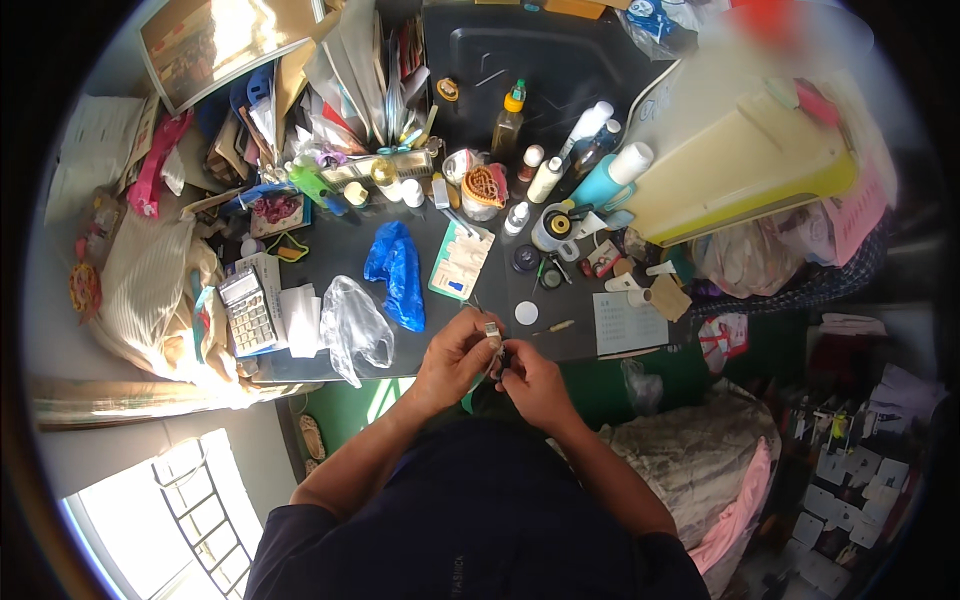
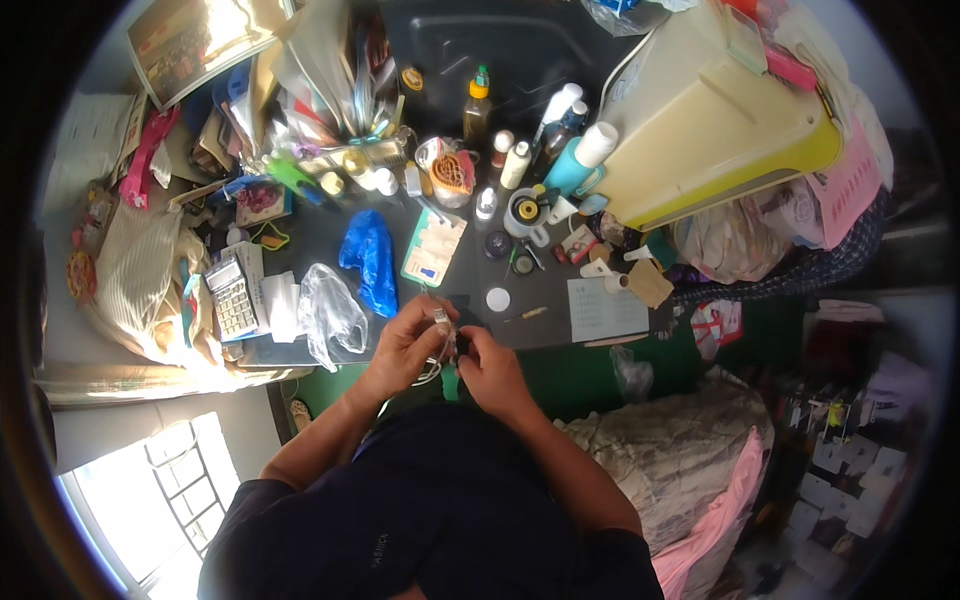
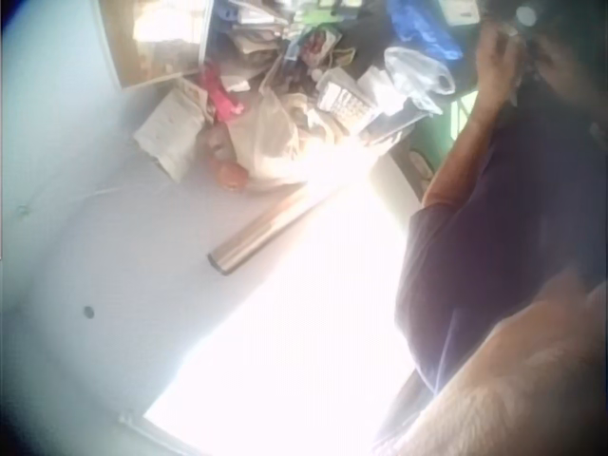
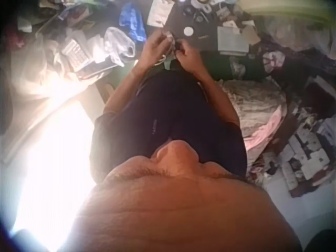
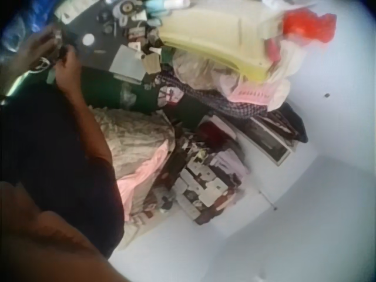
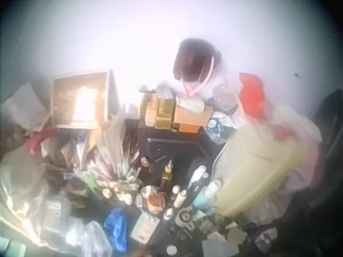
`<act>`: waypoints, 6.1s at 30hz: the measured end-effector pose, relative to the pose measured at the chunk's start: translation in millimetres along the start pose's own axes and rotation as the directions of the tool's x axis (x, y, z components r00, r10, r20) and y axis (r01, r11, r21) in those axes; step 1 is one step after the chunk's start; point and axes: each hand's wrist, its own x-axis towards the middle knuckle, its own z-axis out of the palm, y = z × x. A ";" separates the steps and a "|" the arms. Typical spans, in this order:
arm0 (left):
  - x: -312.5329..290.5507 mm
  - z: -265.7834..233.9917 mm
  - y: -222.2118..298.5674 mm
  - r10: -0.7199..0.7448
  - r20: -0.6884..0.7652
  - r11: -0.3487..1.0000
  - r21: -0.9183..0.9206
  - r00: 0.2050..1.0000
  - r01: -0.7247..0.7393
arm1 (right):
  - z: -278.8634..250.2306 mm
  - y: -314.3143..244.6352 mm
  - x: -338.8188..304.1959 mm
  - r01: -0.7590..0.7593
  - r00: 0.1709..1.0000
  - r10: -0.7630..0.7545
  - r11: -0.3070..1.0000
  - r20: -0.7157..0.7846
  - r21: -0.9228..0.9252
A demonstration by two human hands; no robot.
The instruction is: The person repairs a white cable by cutting the outer sheath with scissors, stripping the insulation, and wrapping the exposed section with green tape. They handle the cable and scissors throughout the process.
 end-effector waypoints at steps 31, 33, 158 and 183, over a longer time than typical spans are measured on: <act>-15.9 11.6 -3.9 -0.207 -0.150 0.916 -0.378 0.967 0.138 | -37.0 10.5 -47.0 -0.374 0.897 0.170 0.784 0.408 0.496; -15.6 10.7 -5.2 -0.195 -0.138 0.916 -0.380 0.971 0.130 | -35.4 6.2 -49.3 -0.368 0.906 0.180 0.782 0.383 0.503; 20.0 25.3 -33.8 -0.325 -0.179 0.919 -0.292 0.929 0.266 | -52.5 20.1 -29.4 0.127 0.977 -0.101 0.983 0.189 -0.132; -1.0 24.0 -38.7 -0.284 -0.181 0.928 -0.298 0.942 0.222 | -57.6 36.0 -45.5 -0.294 0.907 0.222 0.942 0.357 0.163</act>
